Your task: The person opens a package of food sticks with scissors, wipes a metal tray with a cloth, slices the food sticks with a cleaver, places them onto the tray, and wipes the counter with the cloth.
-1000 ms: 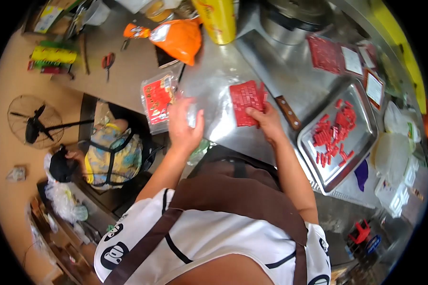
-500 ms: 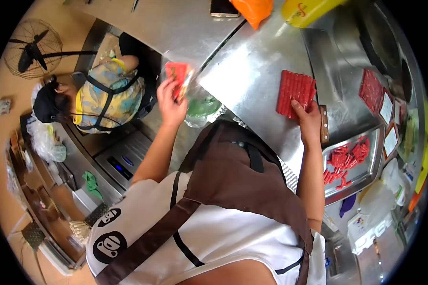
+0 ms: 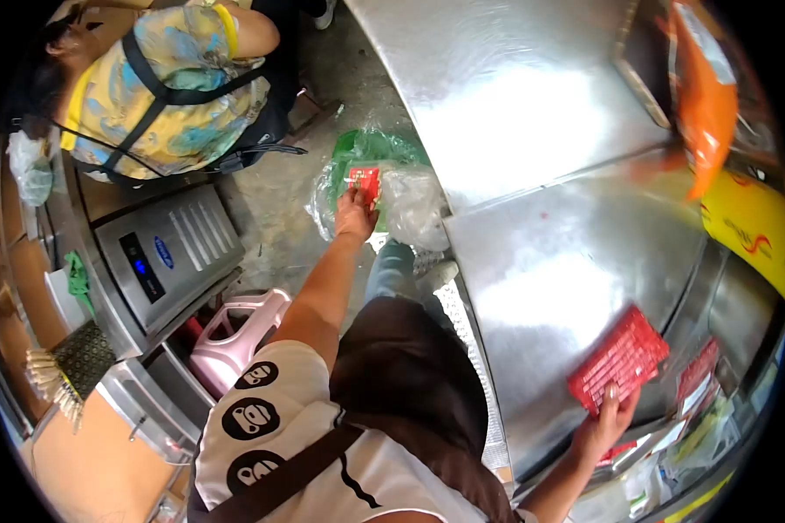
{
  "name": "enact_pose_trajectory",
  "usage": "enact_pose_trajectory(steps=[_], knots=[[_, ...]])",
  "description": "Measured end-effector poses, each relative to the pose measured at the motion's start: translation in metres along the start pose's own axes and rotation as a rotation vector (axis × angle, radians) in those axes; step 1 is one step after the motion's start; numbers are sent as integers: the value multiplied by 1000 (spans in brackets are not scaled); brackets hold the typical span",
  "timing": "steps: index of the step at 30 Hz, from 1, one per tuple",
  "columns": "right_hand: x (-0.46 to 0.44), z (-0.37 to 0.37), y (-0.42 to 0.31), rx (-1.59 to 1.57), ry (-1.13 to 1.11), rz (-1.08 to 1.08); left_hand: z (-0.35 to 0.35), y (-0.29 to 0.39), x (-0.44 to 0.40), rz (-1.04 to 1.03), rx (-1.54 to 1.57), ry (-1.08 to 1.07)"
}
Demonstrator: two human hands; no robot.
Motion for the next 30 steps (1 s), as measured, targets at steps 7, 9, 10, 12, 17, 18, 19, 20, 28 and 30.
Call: enact_pose_trajectory(steps=[7, 9, 10, 12, 17, 18, 19, 20, 28, 30], knots=[[3, -11, -14, -41, 4, -46, -12, 45, -2, -68, -129, -190], [-2, -16, -11, -10, -27, -40, 34, 53, 26, -147, 251, -198], [-3, -22, -13, 7, -21, -71, 75, 55, 46, -231, 468, 41], [-8, -42, -24, -6, -80, -88, 181, 66, 113, -455, 701, 427], [-9, -71, -49, -141, -6, -137, 330, 149, 270, -864, 960, 172], [-10, -72, -45, -176, 1, -124, 323, 176, 292, -853, 974, -109], [-9, -75, -31, -239, -2, -141, 309, 203, 313, -775, 984, -414], [-9, -78, -23, -303, -5, -156, 288, 227, 327, -766, 886, -612], [1, -101, -43, -527, 120, -97, 183, 312, 361, -390, 809, -1241], [7, -95, -47, -561, 148, -130, 185, 319, 365, -443, 852, -1304]])
Point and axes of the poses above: each hand's wrist, its own x-axis away from the middle knuckle, its own z-axis out of the back of the hand, y = z × x, the point moved 9 cm from there along -x, towards the middle knuckle, and after that the axes turned 15 degrees about z, right-handed, at the moved point
